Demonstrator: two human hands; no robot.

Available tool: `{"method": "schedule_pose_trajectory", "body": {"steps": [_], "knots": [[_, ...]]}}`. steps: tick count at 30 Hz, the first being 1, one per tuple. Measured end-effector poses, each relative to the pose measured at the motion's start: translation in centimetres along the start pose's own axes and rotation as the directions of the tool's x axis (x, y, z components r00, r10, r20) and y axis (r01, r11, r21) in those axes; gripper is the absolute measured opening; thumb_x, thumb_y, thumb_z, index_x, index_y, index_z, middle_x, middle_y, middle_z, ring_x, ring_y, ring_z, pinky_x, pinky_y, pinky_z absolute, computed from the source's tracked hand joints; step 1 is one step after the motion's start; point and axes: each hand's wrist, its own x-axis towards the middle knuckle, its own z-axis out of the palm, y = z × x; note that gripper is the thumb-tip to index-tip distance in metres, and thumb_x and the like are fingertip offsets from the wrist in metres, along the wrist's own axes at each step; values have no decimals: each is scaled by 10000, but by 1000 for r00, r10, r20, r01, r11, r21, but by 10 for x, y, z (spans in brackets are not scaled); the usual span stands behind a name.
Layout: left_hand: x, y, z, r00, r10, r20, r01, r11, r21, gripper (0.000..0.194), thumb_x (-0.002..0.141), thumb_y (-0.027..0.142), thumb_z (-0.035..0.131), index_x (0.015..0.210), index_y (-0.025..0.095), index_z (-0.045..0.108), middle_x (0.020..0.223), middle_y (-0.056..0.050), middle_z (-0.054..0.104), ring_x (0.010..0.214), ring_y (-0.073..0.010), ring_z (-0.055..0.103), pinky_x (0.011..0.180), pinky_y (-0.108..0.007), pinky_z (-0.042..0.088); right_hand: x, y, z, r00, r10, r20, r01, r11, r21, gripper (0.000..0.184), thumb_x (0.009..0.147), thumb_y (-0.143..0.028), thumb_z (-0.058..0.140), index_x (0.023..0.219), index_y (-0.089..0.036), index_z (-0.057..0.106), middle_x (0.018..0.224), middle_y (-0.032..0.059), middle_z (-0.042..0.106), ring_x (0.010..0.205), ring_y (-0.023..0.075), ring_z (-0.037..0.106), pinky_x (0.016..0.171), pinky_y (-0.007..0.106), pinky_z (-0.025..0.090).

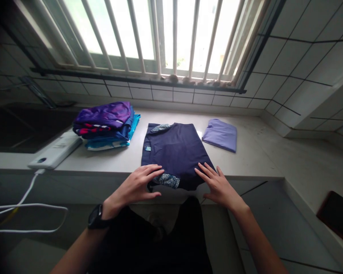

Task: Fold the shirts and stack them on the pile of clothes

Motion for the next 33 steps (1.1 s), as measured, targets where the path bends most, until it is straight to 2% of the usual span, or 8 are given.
{"method": "schedule_pose_trajectory", "body": {"steps": [5,10,15,21,25,28,30,33], "knots": [[-21,-5,46,987,58,-150,-14,961,277,569,985,69,493,1511,283,515,1549,-98,568,1470,-275,495,1219,-473,406,9,-8,34,977,84,-194,-112,984,-139,569,949,-188,587,1509,-281,546,1601,113,506,1498,316,433,1173,527,363],[-18,-15,57,964,140,-226,-64,948,312,443,1029,77,427,1366,279,634,1397,-83,689,1368,-249,601,1173,-477,455,8,-16,43,917,83,-390,-117,991,-64,424,975,-132,463,1286,-277,712,1298,96,734,1217,283,662,1020,447,477],[-30,-11,27,932,93,-350,-75,995,65,316,1019,127,469,1229,225,684,1143,-91,770,1139,-223,711,1021,-405,560,-2,-30,16,841,24,-540,17,997,71,359,981,-136,478,1150,-287,757,947,67,775,873,243,718,827,399,557],[-10,-4,-49,890,-292,-351,185,933,-309,194,955,284,600,1098,216,712,971,-35,769,899,-192,724,827,-295,580,17,-47,-46,727,-10,-687,179,968,175,242,924,-125,616,1067,-265,753,847,11,759,752,186,721,726,300,575],[52,-31,-83,818,-483,-312,366,856,-366,341,924,448,642,1148,193,682,945,-34,745,893,-214,717,820,-312,571,74,-26,-76,750,142,-647,5,976,219,137,919,-239,647,1003,-238,755,905,41,776,829,227,740,790,340,585],[97,-57,-75,756,-549,-356,472,835,-283,453,955,377,592,1341,140,594,1192,-132,721,1140,-265,684,1025,-400,531,120,-12,-76,775,335,-536,-301,941,154,326,909,-255,639,1211,-154,709,1138,160,751,1075,326,709,957,479,553],[112,-67,-56,801,-501,-328,466,866,-184,472,973,309,550,1406,122,557,1367,-182,653,1291,-281,616,1131,-433,468,139,-13,-64,823,394,-410,-403,913,69,497,930,-281,622,1400,-119,608,1348,224,666,1257,372,626,1072,561,480],[113,-69,-23,946,-305,-112,299,952,-65,434,1004,269,483,1405,144,591,1468,-156,608,1387,-256,556,1204,-405,411,151,-27,-36,933,323,-157,-325,946,19,576,1012,-348,524,1554,-157,476,1594,192,487,1463,345,460,1193,555,377]]}}
